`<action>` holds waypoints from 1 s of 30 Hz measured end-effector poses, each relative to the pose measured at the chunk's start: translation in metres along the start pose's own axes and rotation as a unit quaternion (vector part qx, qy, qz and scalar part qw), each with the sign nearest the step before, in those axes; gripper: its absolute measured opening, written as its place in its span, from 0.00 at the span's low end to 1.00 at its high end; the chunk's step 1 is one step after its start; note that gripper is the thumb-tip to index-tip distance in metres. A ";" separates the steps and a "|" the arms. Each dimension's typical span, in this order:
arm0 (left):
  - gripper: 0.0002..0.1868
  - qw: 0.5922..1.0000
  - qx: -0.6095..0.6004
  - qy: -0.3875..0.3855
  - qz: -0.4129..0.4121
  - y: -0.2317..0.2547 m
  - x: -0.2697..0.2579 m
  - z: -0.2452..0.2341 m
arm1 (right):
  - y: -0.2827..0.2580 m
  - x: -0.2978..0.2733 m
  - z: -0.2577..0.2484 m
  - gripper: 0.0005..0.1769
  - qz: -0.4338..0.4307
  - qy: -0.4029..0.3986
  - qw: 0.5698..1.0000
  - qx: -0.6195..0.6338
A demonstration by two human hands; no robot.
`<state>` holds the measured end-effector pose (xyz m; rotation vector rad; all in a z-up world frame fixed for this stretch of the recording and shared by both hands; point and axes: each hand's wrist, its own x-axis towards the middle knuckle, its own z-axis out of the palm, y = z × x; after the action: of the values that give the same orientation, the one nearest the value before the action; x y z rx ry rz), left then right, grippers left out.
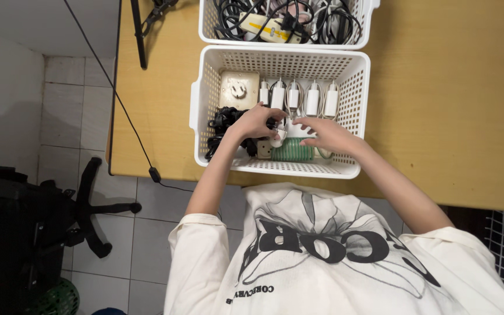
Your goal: The person empties a basket of tangled cables and hair tools onto a table, then assembles a small desk lamp by attaching the lamp head to the stand and inserting a bulb. The person repeatedly tests the lamp by turning it on and off while adjusting the bulb and head.
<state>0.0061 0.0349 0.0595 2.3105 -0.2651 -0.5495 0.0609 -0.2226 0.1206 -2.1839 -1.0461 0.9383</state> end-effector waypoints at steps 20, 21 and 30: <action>0.34 0.853 -0.077 0.497 -0.141 -0.159 0.065 -0.125 | 0.182 0.109 -0.137 0.30 0.084 0.465 0.875 0.101; 0.33 0.853 -0.077 0.494 -0.148 -0.158 0.064 -0.125 | 0.179 0.116 -0.136 0.30 0.112 0.453 0.880 0.088; 0.34 0.868 -0.046 0.462 -0.179 -0.110 0.044 -0.145 | 0.191 0.119 -0.140 0.17 0.001 0.490 0.870 0.052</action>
<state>0.1151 0.1868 0.0613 2.2604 0.6444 0.4083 0.3079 -0.2552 0.0296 -2.1161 -0.4579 -0.1812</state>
